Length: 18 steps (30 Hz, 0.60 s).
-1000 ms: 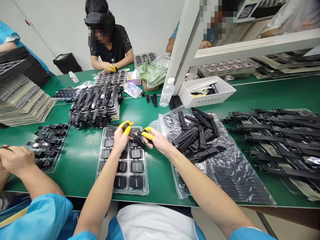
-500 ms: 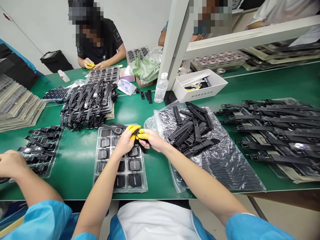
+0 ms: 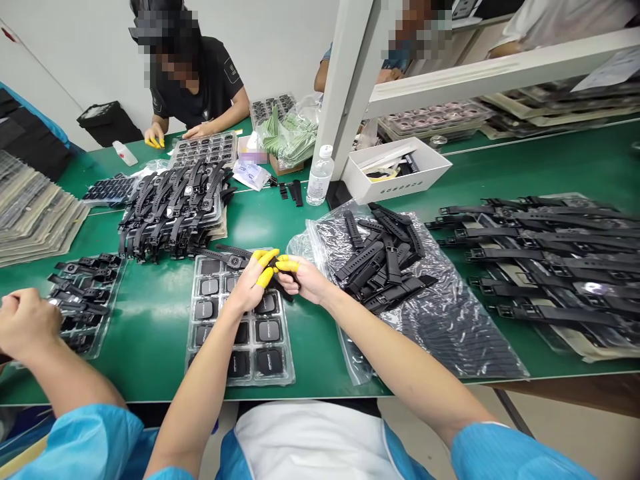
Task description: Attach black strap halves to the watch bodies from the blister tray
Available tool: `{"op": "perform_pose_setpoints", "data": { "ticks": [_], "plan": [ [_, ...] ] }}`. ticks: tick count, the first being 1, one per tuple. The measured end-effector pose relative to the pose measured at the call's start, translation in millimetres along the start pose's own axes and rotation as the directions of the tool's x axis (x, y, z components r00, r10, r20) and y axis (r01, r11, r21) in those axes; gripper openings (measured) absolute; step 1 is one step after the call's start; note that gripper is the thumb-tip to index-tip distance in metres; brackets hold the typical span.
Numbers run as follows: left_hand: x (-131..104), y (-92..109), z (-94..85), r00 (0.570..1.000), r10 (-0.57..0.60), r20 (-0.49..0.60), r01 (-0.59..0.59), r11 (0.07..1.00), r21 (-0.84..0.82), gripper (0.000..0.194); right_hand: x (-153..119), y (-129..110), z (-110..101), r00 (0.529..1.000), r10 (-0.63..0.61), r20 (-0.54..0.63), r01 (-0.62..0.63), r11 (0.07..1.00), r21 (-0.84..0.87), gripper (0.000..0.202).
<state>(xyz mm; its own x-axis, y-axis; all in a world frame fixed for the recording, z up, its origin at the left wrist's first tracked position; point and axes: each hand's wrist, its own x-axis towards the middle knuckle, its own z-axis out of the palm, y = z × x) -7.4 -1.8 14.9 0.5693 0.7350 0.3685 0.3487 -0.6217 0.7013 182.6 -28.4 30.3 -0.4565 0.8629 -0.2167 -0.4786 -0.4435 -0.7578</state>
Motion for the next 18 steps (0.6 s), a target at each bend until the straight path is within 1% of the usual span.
{"op": "perform_pose_setpoints", "data": {
  "ticks": [6,8,11,13,15,16,18],
  "plan": [
    [-1,-1,-3.1,0.999,-0.02,0.05,0.011,0.986,0.169,0.043,3,3,-4,0.997,0.065,-0.053,-0.068,0.996,-0.054,0.03],
    [0,-2,-4.3,0.998,-0.021,0.054,0.013,0.989,0.147,0.041,3,2,-4,0.996,0.079,-0.046,-0.083,0.993,-0.079,0.028],
    [1,-3,-5.6,1.0,-0.013,0.027,0.012,0.999,0.037,0.04,3,0,-3,0.998,0.058,-0.006,-0.058,0.993,-0.103,0.029],
    [3,-3,-6.4,1.0,-0.014,0.009,0.014,1.0,-0.007,0.041,4,-2,-4,1.0,-0.001,0.006,0.002,0.987,-0.159,0.033],
    [5,-3,-9.2,0.999,-0.031,-0.012,0.03,0.999,-0.009,0.045,5,-4,-7,0.995,-0.099,-0.012,0.091,0.946,-0.312,0.037],
    [6,-3,-12.2,0.999,-0.046,-0.019,0.046,0.999,0.004,0.047,5,-4,-9,0.986,-0.163,-0.018,0.141,0.9,-0.413,0.038],
    [7,-1,-22.9,0.996,-0.088,-0.019,0.088,0.995,0.052,0.047,5,-6,-14,0.964,-0.267,0.011,0.22,0.769,-0.601,0.036]
  ]
}}
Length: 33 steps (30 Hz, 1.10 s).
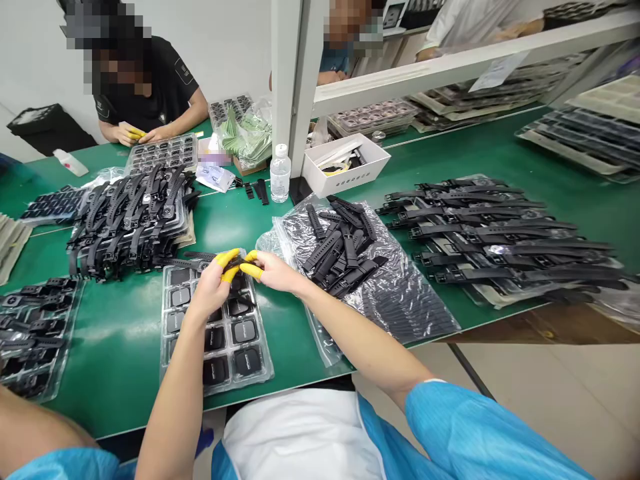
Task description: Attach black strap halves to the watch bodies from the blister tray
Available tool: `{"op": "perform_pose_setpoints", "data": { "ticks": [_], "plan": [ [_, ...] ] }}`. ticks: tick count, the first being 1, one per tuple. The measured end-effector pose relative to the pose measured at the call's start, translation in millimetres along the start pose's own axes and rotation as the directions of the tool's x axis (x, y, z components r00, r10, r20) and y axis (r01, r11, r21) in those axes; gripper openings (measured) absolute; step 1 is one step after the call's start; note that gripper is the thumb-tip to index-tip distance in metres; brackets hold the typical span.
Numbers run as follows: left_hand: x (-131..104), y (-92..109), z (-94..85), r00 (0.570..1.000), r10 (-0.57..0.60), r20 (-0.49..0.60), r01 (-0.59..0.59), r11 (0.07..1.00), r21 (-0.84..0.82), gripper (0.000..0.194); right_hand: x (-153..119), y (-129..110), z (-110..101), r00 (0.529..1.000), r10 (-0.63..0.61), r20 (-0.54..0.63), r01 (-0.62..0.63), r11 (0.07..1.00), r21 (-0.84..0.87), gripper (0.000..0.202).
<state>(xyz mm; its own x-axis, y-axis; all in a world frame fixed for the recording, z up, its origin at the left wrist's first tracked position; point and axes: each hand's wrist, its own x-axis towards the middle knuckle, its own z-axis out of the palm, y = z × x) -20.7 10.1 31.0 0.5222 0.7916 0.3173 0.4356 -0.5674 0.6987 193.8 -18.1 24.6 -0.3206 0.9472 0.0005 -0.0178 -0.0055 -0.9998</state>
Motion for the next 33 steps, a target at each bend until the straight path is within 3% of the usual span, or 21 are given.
{"op": "perform_pose_setpoints", "data": {
  "ticks": [2,5,8,10,11,13,15,16,18,21,27,33],
  "plan": [
    [1,2,-17.1,0.998,-0.066,0.01,0.065,0.995,0.08,0.047,-1,2,-5,0.998,-0.06,0.019,0.063,0.985,-0.159,0.032],
    [0,4,-50.0,0.979,-0.204,0.01,0.193,0.941,0.278,0.043,-2,0,-11,0.998,-0.04,0.05,0.055,0.939,-0.338,0.027],
    [-2,0,-83.5,0.96,-0.274,0.057,0.212,0.845,0.491,0.035,-2,-8,-19,0.999,-0.004,0.048,0.025,0.893,-0.449,0.025],
    [-5,-7,-104.7,0.953,-0.288,0.099,0.193,0.822,0.537,0.034,-3,-14,-31,0.996,-0.068,-0.062,0.025,0.846,-0.532,0.025],
    [-6,-11,-115.0,0.947,-0.301,0.116,0.196,0.823,0.533,0.034,-4,-16,-40,0.976,-0.131,-0.172,0.005,0.808,-0.59,0.026],
    [-8,-21,-134.4,0.925,-0.353,0.143,0.237,0.827,0.51,0.034,-7,-14,-64,0.852,-0.28,-0.443,-0.137,0.696,-0.704,0.029],
    [-9,-32,-149.9,0.884,-0.432,0.181,0.301,0.82,0.486,0.033,-10,-5,-91,0.689,-0.301,-0.659,-0.39,0.612,-0.688,0.038],
    [-9,-37,-155.4,0.854,-0.477,0.206,0.338,0.811,0.477,0.033,-11,2,-103,0.641,-0.284,-0.713,-0.482,0.575,-0.662,0.043],
    [-7,-47,-161.4,0.796,-0.552,0.248,0.396,0.786,0.475,0.031,-13,17,-123,0.595,-0.22,-0.773,-0.61,0.504,-0.612,0.046],
    [-3,-60,-160.0,0.762,-0.598,0.247,0.43,0.753,0.498,0.027,-13,33,-137,0.593,-0.111,-0.798,-0.703,0.412,-0.58,0.045],
    [-2,-75,-146.9,0.809,-0.575,0.122,0.415,0.705,0.575,0.012,-10,36,-138,0.578,-0.053,-0.814,-0.757,0.335,-0.56,0.038],
    [-27,-61,-132.4,0.864,-0.493,-0.102,0.435,0.629,0.644,0.02,-11,37,-139,0.573,-0.159,-0.804,-0.701,0.413,-0.582,0.033]
  ]
}}
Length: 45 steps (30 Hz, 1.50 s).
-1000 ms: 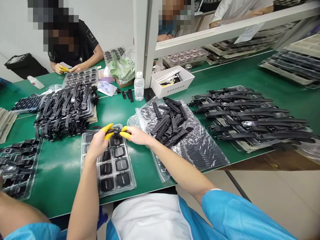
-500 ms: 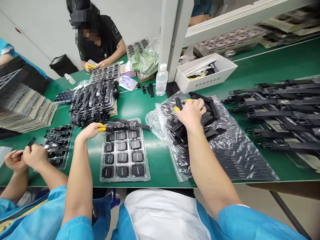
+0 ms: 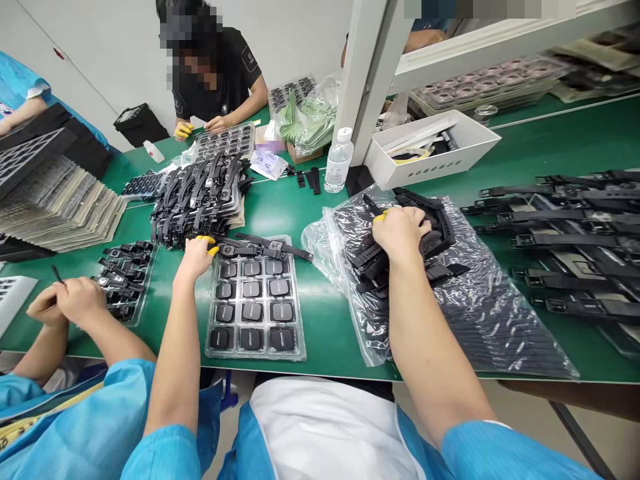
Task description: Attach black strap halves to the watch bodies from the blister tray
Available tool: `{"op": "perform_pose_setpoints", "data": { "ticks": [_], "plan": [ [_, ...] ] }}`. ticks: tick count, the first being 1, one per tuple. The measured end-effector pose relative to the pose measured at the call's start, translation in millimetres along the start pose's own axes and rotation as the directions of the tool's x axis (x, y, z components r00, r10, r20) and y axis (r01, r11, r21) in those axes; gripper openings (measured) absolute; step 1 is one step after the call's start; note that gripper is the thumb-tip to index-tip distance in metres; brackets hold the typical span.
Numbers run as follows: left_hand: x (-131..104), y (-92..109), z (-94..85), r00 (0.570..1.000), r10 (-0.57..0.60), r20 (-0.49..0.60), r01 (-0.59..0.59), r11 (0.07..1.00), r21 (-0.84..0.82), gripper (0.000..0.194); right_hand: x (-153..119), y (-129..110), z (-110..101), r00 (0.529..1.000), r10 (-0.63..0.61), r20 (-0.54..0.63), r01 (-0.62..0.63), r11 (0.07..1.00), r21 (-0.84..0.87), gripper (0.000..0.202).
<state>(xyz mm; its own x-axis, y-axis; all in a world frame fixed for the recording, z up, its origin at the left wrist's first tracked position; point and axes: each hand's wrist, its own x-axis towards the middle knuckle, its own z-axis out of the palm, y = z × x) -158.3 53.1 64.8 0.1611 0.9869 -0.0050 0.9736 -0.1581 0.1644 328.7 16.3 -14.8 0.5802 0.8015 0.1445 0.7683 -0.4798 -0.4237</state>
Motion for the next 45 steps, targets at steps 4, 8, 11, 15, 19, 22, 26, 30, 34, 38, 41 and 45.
{"op": "perform_pose_setpoints", "data": {
  "ticks": [4,8,11,15,19,22,26,30,34,38,41,45],
  "plan": [
    [-31,43,12.2,0.988,0.07,-0.136,-0.074,0.997,-0.018,0.024,-3,-7,-8,0.992,-0.093,-0.088,0.103,0.987,0.123,0.032],
    [-56,114,28.6,0.92,0.393,-0.01,-0.392,0.919,0.033,0.028,-9,-22,-14,0.958,-0.206,-0.199,0.269,0.886,0.377,0.026],
    [-64,150,36.9,0.889,0.451,0.082,-0.457,0.886,0.082,0.024,-16,-36,-14,0.963,-0.228,-0.146,0.263,0.657,0.706,0.025],
    [-62,165,39.7,0.891,0.439,0.115,-0.452,0.884,0.124,0.017,-33,-59,-17,0.975,-0.223,0.02,0.038,0.252,0.967,0.039],
    [-51,158,30.0,0.895,0.422,0.146,-0.438,0.893,0.104,0.012,-58,-80,-27,0.886,-0.376,0.27,-0.279,0.031,0.96,0.045],
    [-39,148,22.1,0.924,0.368,0.1,-0.367,0.93,-0.032,0.013,-81,-92,-28,0.76,-0.524,0.385,-0.437,0.026,0.899,0.045],
    [-21,144,37.3,0.973,0.216,-0.085,-0.223,0.763,-0.607,0.023,-106,-103,-20,0.588,-0.665,0.459,-0.546,0.092,0.833,0.045],
    [-15,151,69.6,0.939,0.281,-0.197,-0.324,0.538,-0.778,0.034,-118,-107,-11,0.478,-0.728,0.491,-0.569,0.169,0.805,0.04],
    [-18,153,81.2,0.832,0.444,-0.331,-0.539,0.513,-0.668,0.06,-120,-106,-6,0.441,-0.748,0.496,-0.519,0.239,0.821,0.034],
    [-19,150,77.0,0.785,0.491,-0.378,-0.612,0.522,-0.594,0.066,-121,-105,-6,0.429,-0.74,0.519,-0.528,0.26,0.808,0.032],
    [-21,151,73.1,0.802,0.474,-0.364,-0.592,0.547,-0.592,0.062,-120,-107,-9,0.443,-0.717,0.538,-0.58,0.228,0.782,0.032],
    [-22,153,69.3,0.835,0.399,-0.38,-0.549,0.552,-0.627,0.048,-117,-108,-13,0.468,-0.677,0.568,-0.652,0.17,0.739,0.034]
  ]
}}
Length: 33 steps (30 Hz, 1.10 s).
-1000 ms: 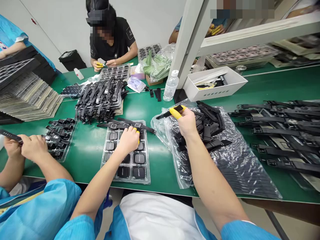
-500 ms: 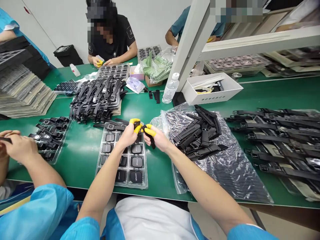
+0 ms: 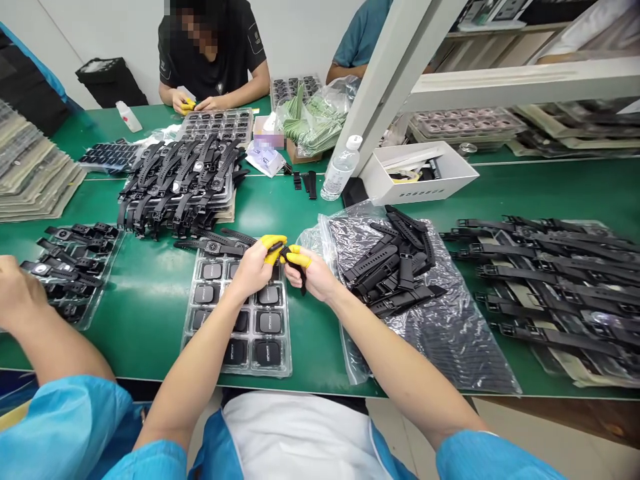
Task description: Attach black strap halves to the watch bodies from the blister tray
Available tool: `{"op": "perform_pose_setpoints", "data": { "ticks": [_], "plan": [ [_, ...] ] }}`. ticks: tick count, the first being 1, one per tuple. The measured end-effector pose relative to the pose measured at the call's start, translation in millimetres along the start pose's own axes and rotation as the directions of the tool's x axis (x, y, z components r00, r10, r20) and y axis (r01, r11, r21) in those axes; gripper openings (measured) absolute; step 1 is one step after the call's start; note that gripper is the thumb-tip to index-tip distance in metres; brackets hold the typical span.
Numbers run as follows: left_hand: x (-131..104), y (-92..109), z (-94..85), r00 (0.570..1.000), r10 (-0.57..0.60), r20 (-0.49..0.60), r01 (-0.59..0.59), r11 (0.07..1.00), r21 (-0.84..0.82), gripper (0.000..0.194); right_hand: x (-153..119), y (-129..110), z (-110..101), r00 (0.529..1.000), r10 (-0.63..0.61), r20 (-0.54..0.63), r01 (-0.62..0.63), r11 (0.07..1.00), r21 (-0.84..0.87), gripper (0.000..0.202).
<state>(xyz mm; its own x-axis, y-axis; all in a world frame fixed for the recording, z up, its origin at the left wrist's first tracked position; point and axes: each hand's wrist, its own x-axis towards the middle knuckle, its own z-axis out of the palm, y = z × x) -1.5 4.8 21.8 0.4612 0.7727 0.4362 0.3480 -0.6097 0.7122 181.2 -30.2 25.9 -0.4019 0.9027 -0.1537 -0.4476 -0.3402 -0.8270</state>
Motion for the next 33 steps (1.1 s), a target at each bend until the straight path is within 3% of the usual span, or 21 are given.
{"op": "perform_pose_setpoints", "data": {
  "ticks": [4,8,23,30,33],
  "plan": [
    [0.2,0.2,0.0,0.999,-0.002,-0.04,0.003,1.0,0.012,0.04,-0.2,-1.5,-1.4,1.0,-0.014,0.011,0.014,1.0,0.009,0.033],
    [-1.8,-0.7,2.6,0.998,0.034,0.062,-0.038,0.997,0.069,0.054,-1.5,0.7,-0.5,0.997,0.012,0.08,-0.011,1.0,-0.019,0.032],
    [-2.2,1.8,6.7,1.0,0.002,0.02,-0.004,0.995,0.096,0.049,0.3,0.3,3.3,0.999,0.001,0.038,-0.004,0.997,0.083,0.032],
    [-2.9,6.4,-1.7,0.993,-0.005,0.119,-0.001,0.999,0.054,0.045,1.0,0.3,0.5,1.0,0.021,-0.005,-0.02,0.987,0.157,0.032],
    [-3.1,6.2,-2.4,0.993,-0.006,0.119,-0.008,0.994,0.112,0.044,0.6,0.4,-0.7,0.999,0.043,-0.018,-0.04,0.988,0.15,0.033]
  ]
}}
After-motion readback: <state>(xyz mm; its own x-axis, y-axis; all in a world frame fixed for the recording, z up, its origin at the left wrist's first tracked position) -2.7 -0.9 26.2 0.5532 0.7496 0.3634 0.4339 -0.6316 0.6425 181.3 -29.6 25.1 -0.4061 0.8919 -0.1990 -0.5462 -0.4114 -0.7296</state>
